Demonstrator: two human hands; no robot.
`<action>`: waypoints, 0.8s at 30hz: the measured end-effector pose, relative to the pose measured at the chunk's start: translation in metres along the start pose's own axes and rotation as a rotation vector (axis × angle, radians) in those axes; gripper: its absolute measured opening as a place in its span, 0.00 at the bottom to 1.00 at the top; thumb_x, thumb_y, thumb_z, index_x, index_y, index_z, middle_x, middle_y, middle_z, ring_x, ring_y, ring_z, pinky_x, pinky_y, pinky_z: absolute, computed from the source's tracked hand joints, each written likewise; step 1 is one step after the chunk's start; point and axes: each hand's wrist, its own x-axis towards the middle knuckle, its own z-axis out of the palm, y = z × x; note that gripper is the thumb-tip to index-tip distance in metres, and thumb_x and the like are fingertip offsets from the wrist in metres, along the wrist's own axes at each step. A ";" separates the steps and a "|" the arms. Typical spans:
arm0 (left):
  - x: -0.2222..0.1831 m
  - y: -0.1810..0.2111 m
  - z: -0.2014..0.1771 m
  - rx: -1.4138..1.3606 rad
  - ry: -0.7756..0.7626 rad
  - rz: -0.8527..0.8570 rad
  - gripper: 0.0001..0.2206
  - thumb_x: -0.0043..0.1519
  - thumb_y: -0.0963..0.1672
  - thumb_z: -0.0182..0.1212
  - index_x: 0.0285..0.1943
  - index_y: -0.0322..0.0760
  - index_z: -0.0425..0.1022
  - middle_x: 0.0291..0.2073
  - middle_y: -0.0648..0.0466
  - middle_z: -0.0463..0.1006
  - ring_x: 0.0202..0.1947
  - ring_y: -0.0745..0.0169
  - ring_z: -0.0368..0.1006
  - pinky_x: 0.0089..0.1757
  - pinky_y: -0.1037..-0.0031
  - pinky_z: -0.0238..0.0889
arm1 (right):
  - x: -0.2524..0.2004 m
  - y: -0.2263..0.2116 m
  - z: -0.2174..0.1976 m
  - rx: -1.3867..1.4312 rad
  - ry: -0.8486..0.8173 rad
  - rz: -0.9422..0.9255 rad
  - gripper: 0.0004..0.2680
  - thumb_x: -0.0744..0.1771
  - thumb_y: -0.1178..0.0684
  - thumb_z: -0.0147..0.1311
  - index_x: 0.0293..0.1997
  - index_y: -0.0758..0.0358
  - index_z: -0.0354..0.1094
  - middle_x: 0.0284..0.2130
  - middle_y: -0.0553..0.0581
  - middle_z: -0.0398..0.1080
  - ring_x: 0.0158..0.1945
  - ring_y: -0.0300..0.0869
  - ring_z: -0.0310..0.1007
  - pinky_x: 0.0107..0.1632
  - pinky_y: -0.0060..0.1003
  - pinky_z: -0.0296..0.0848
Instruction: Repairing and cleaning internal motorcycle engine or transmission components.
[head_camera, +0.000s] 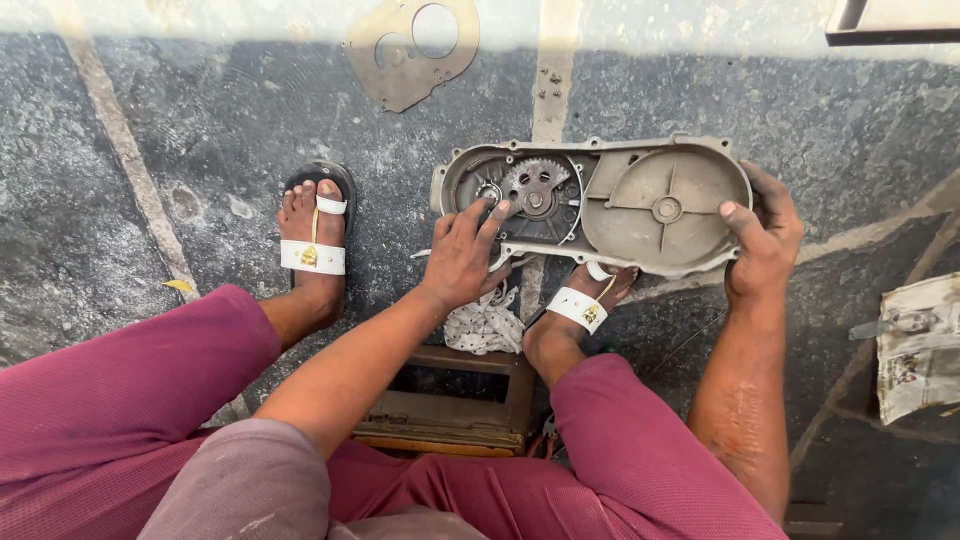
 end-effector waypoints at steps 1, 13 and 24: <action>0.000 0.001 -0.001 -0.019 0.005 -0.005 0.54 0.48 0.50 0.79 0.81 0.48 0.40 0.68 0.39 0.58 0.63 0.41 0.62 0.59 0.51 0.50 | 0.002 -0.001 0.001 -0.048 0.030 -0.010 0.19 0.65 0.60 0.58 0.65 0.72 0.67 0.57 0.63 0.73 0.61 0.47 0.73 0.67 0.41 0.71; 0.003 0.010 -0.006 0.065 0.117 -0.084 0.55 0.50 0.52 0.76 0.81 0.44 0.36 0.74 0.40 0.51 0.74 0.41 0.51 0.66 0.44 0.33 | 0.014 -0.002 0.003 -0.229 0.086 -0.062 0.19 0.63 0.63 0.56 0.62 0.72 0.72 0.51 0.62 0.76 0.56 0.46 0.77 0.63 0.38 0.74; 0.012 0.008 -0.011 -0.041 0.135 -0.070 0.54 0.53 0.52 0.75 0.82 0.44 0.34 0.76 0.42 0.51 0.75 0.45 0.52 0.68 0.46 0.34 | 0.032 0.001 0.002 -0.196 0.095 -0.043 0.19 0.62 0.63 0.55 0.60 0.73 0.73 0.51 0.63 0.76 0.55 0.46 0.78 0.62 0.39 0.74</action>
